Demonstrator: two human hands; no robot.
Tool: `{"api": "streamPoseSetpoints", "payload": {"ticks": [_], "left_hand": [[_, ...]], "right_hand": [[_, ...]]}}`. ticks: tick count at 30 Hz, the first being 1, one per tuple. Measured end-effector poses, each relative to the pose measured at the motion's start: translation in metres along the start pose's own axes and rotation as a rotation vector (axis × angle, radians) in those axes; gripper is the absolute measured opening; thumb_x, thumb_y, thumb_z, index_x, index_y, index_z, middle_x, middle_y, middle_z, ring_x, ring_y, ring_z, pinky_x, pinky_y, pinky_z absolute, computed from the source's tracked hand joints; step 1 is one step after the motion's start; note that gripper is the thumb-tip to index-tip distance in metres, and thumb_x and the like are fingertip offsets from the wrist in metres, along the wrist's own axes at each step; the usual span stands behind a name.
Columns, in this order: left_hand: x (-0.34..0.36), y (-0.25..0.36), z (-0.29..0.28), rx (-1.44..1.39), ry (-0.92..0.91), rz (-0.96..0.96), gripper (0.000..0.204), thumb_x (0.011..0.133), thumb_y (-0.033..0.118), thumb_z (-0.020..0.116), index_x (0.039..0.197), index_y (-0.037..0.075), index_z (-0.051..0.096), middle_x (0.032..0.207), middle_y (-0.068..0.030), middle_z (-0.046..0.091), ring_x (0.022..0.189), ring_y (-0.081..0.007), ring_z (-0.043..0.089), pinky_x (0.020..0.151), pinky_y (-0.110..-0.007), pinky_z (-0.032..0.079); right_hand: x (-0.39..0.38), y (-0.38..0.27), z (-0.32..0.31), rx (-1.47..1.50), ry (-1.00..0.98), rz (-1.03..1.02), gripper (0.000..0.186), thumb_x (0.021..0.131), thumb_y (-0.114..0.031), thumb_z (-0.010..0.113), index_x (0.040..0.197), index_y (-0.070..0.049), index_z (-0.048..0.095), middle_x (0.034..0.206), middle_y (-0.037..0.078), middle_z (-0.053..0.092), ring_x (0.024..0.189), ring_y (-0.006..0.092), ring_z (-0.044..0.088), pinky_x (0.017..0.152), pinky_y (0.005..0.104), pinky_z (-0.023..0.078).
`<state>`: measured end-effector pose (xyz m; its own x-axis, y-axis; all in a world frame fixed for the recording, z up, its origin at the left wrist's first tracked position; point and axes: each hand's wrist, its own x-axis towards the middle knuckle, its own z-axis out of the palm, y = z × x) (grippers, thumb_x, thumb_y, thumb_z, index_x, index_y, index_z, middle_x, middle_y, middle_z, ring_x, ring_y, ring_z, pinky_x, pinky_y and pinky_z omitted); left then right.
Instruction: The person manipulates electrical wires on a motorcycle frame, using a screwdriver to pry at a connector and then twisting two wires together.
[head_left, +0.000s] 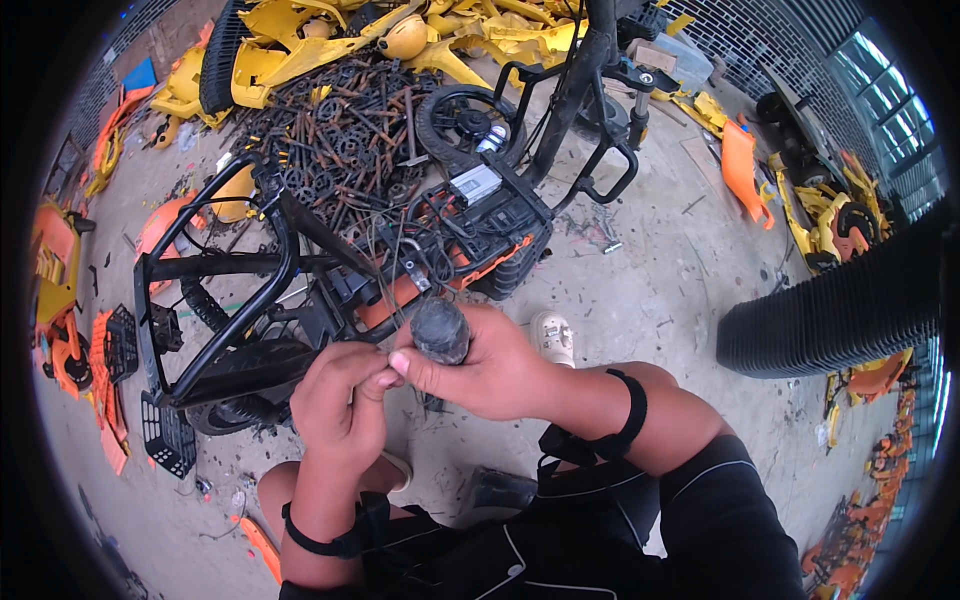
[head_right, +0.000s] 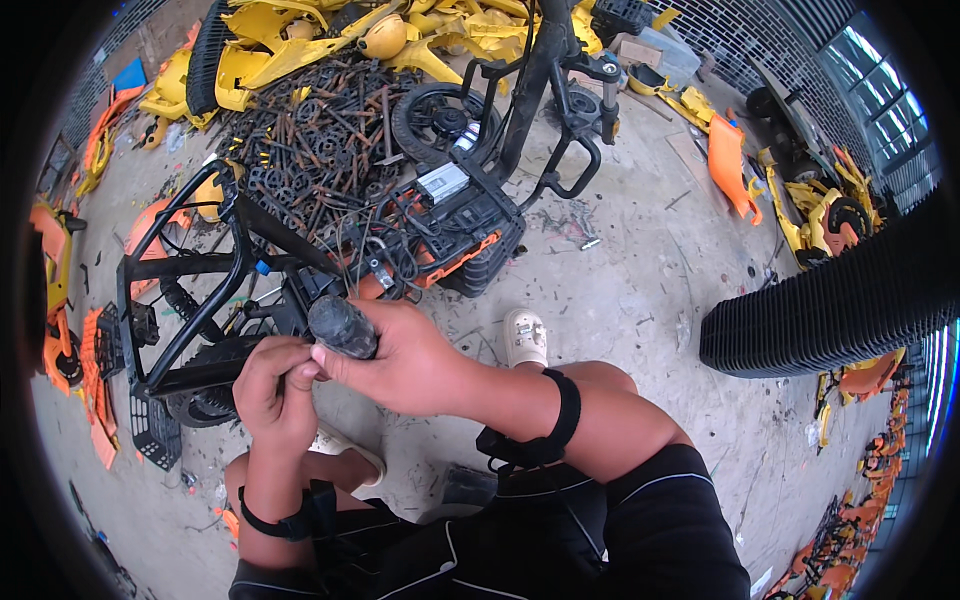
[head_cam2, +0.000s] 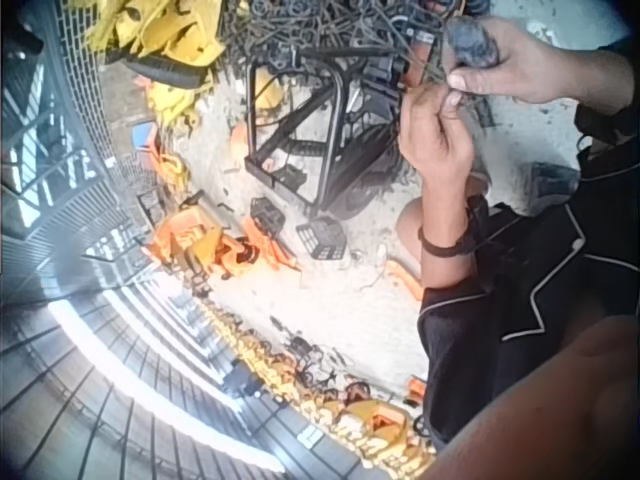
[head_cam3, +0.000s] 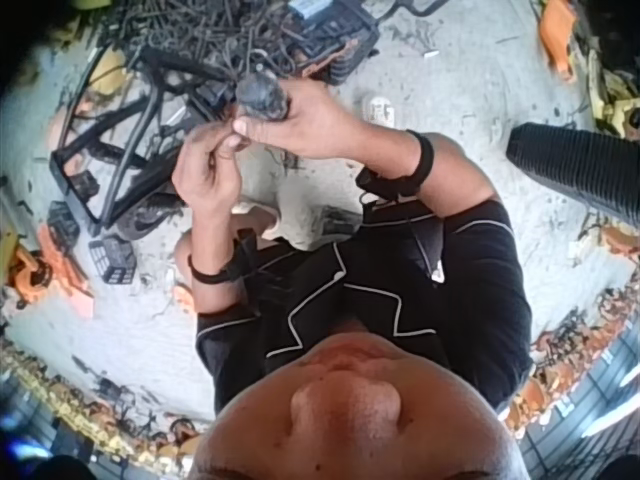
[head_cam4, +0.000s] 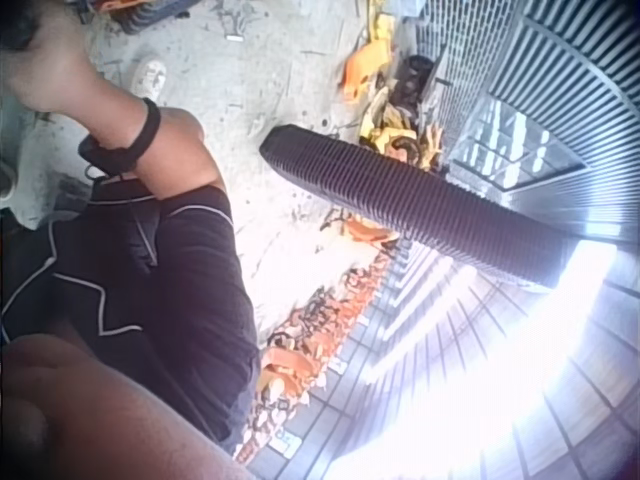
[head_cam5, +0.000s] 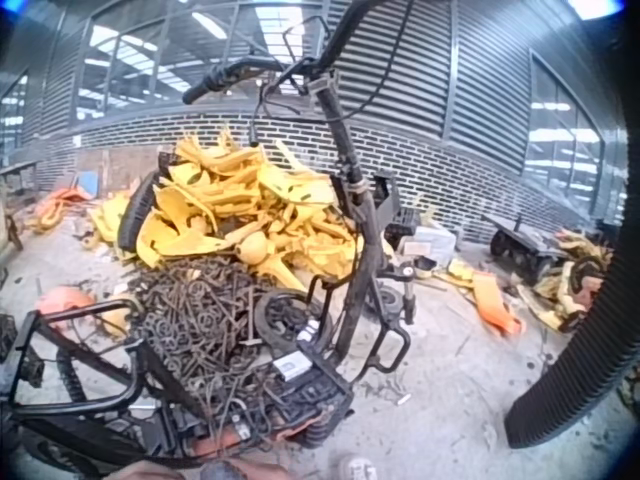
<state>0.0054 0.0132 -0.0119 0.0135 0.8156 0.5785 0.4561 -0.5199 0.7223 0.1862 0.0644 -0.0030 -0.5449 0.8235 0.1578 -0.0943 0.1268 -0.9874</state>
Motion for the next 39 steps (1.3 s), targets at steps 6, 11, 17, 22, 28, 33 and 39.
{"api": "streamPoseSetpoints", "payload": {"ticks": [6, 11, 17, 22, 28, 33, 39], "left_hand": [[-0.006, 0.003, 0.001, -0.01, 0.08, 0.062, 0.012, 0.089, 0.005, 0.071, 0.093, 0.002, 0.06, 0.082, -0.0125, 0.065, 0.067, -0.0196, 0.062, 0.058, -0.028, 0.05], [-0.013, 0.01, 0.009, -0.281, 0.15, -0.095, 0.019, 0.096, 0.018, 0.066, 0.094, 0.002, 0.055, 0.089, -0.0114, 0.06, 0.075, -0.0153, 0.054, 0.066, -0.026, 0.045], [-0.005, 0.0, 0.007, -0.713, 0.268, -0.383, 0.023, 0.098, 0.022, 0.064, 0.096, 0.003, 0.052, 0.088, -0.0096, 0.057, 0.075, -0.014, 0.056, 0.071, -0.026, 0.047], [-0.004, 0.01, -0.004, -0.241, 0.174, -0.144, 0.009, 0.096, 0.008, 0.063, 0.098, 0.001, 0.058, 0.096, -0.0132, 0.062, 0.089, -0.0197, 0.059, 0.083, -0.031, 0.048], [-0.006, 0.007, -0.004, -0.061, 0.087, -0.137, 0.008, 0.091, 0.003, 0.067, 0.097, 0.001, 0.062, 0.096, -0.0124, 0.065, 0.087, -0.0209, 0.062, 0.08, -0.031, 0.05], [-0.004, 0.008, -0.003, -0.408, 0.118, -0.449, 0.009, 0.097, 0.008, 0.064, 0.102, 0.0, 0.062, 0.097, -0.0079, 0.067, 0.089, -0.0136, 0.063, 0.082, -0.027, 0.05], [-0.001, -0.004, -0.012, -0.675, 0.004, -0.661, 0.015, 0.097, 0.012, 0.066, 0.105, 0.001, 0.061, 0.095, -0.0037, 0.066, 0.089, -0.0087, 0.062, 0.082, -0.022, 0.048]], "right_hand": [[-0.002, -0.007, 0.005, -0.187, 0.033, -0.205, 0.013, 0.089, -0.011, 0.074, 0.094, -0.003, 0.065, 0.082, 0.006, 0.065, 0.074, 0.017, 0.063, 0.066, 0.031, 0.05], [0.0, -0.012, 0.009, -0.249, 0.069, -0.441, 0.015, 0.084, -0.005, 0.075, 0.093, -0.003, 0.064, 0.082, 0.007, 0.063, 0.07, 0.0221, 0.062, 0.063, 0.0318, 0.05], [-0.002, -0.008, 0.005, -0.344, 0.073, -0.555, 0.028, 0.074, -0.007, 0.077, 0.096, -0.006, 0.059, 0.088, 0.008, 0.061, 0.08, 0.0273, 0.063, 0.066, 0.0357, 0.052], [0.01, -0.007, 0.009, -0.331, 0.061, -0.485, 0.018, 0.083, -0.007, 0.076, 0.097, -0.005, 0.065, 0.091, 0.009, 0.065, 0.08, 0.0226, 0.066, 0.069, 0.0324, 0.053], [0.011, -0.001, 0.002, -0.337, -0.001, -0.32, 0.034, 0.082, -0.008, 0.078, 0.113, -0.004, 0.065, 0.103, 0.009, 0.067, 0.094, 0.0262, 0.067, 0.082, 0.0365, 0.053], [0.012, 0.003, 0.001, -0.34, -0.068, -0.282, 0.039, 0.078, -0.005, 0.079, 0.114, -0.007, 0.066, 0.105, 0.009, 0.067, 0.096, 0.026, 0.067, 0.081, 0.0356, 0.054], [0.019, 0.001, -0.006, -0.468, -0.095, -0.329, 0.034, 0.075, -0.002, 0.078, 0.107, -0.006, 0.068, 0.1, 0.009, 0.068, 0.091, 0.0269, 0.069, 0.077, 0.0346, 0.055]]}}
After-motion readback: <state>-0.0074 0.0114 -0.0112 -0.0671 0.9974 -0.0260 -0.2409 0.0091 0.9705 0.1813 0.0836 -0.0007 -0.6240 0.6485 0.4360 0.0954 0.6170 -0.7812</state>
